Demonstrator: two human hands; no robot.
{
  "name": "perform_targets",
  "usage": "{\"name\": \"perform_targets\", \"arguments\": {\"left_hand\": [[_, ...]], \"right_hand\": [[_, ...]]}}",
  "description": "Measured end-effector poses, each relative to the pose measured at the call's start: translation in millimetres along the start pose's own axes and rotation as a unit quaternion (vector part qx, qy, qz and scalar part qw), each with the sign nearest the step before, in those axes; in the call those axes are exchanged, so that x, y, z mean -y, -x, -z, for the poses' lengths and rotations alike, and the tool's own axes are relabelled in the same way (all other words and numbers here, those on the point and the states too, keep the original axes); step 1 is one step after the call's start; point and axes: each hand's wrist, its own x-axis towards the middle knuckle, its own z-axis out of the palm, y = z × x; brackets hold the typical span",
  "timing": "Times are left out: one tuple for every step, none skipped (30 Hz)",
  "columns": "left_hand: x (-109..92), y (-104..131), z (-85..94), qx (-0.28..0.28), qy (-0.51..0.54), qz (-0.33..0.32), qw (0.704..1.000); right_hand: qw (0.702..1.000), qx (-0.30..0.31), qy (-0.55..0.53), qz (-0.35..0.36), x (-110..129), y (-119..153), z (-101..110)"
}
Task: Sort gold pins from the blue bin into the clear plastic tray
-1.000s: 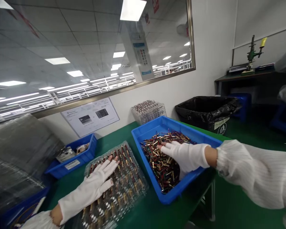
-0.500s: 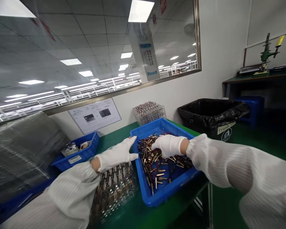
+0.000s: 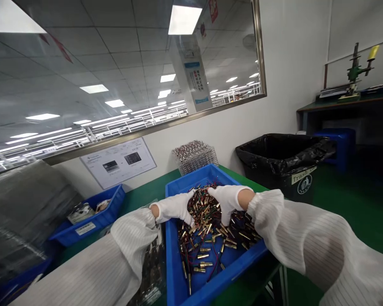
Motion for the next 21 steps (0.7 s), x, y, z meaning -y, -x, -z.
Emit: {"name": "perform_targets", "arguments": {"left_hand": [[-4, 1, -4.2, -0.002, 0.028, -0.020, 0.999], [-8, 3, -8.2, -0.006, 0.048, -0.041, 0.998], [-13, 4, -11.7, -0.012, 0.062, -0.060, 0.996], [-18, 5, -14.5, -0.022, 0.073, -0.076, 0.994], [-22, 6, -16.2, -0.030, 0.081, -0.088, 0.992], [-26, 6, -16.9, -0.035, 0.086, -0.094, 0.991], [-29, 5, -16.5, -0.043, 0.089, -0.093, 0.991], [-31, 3, -15.1, -0.055, 0.089, -0.086, 0.991], [-33, 1, -12.9, -0.074, 0.087, -0.076, 0.991], [-34, -1, -10.0, -0.099, 0.083, -0.064, 0.990], [-36, -4, -6.7, -0.125, 0.080, -0.053, 0.988], [-38, -6, -3.1, -0.146, 0.078, -0.044, 0.985], [-39, -8, 0.4, -0.157, 0.079, -0.038, 0.984], [-40, -10, 3.9, -0.153, 0.085, -0.034, 0.984], [-41, -11, 7.0, -0.138, 0.093, -0.031, 0.986], [-41, -12, 9.9, -0.115, 0.103, -0.027, 0.988], [-39, -12, 12.4, -0.093, 0.113, -0.022, 0.989], [-36, -11, 14.6, -0.078, 0.123, -0.015, 0.989], [-32, -11, 16.4, -0.072, 0.131, -0.007, 0.989], [-27, -10, 18.0, -0.074, 0.136, 0.003, 0.988], [-21, -8, 19.2, -0.078, 0.136, 0.015, 0.988]], "right_hand": [[1.000, -0.026, -0.005, 0.016, 4, -3, -3], [0.998, -0.051, -0.011, 0.029, 8, -5, -4], [0.997, -0.072, -0.022, 0.033, 12, -8, -5], [0.995, -0.086, -0.036, 0.032, 16, -9, -5], [0.994, -0.095, -0.053, 0.028, 18, -10, -4], [0.992, -0.103, -0.069, 0.018, 19, -10, -2], [0.990, -0.115, -0.085, 0.007, 19, -9, 0], [0.987, -0.127, -0.099, -0.002, 18, -9, 2], [0.984, -0.139, -0.110, -0.008, 16, -8, 4], [0.981, -0.152, -0.118, -0.013, 15, -8, 6], [0.978, -0.165, -0.129, -0.017, 13, -8, 8], [0.974, -0.177, -0.140, -0.021, 12, -8, 9], [0.970, -0.187, -0.151, -0.024, 12, -9, 10], [0.967, -0.196, -0.160, -0.027, 12, -9, 10], [0.965, -0.201, -0.168, -0.029, 13, -9, 10], [0.963, -0.203, -0.174, -0.029, 14, -9, 11], [0.962, -0.203, -0.181, -0.027, 14, -8, 11], [0.960, -0.202, -0.193, -0.023, 14, -6, 11], [0.957, -0.198, -0.209, -0.016, 13, -4, 13], [0.955, -0.194, -0.226, -0.008, 11, -1, 14], [0.952, -0.185, -0.242, 0.002, 8, 3, 16]]}}
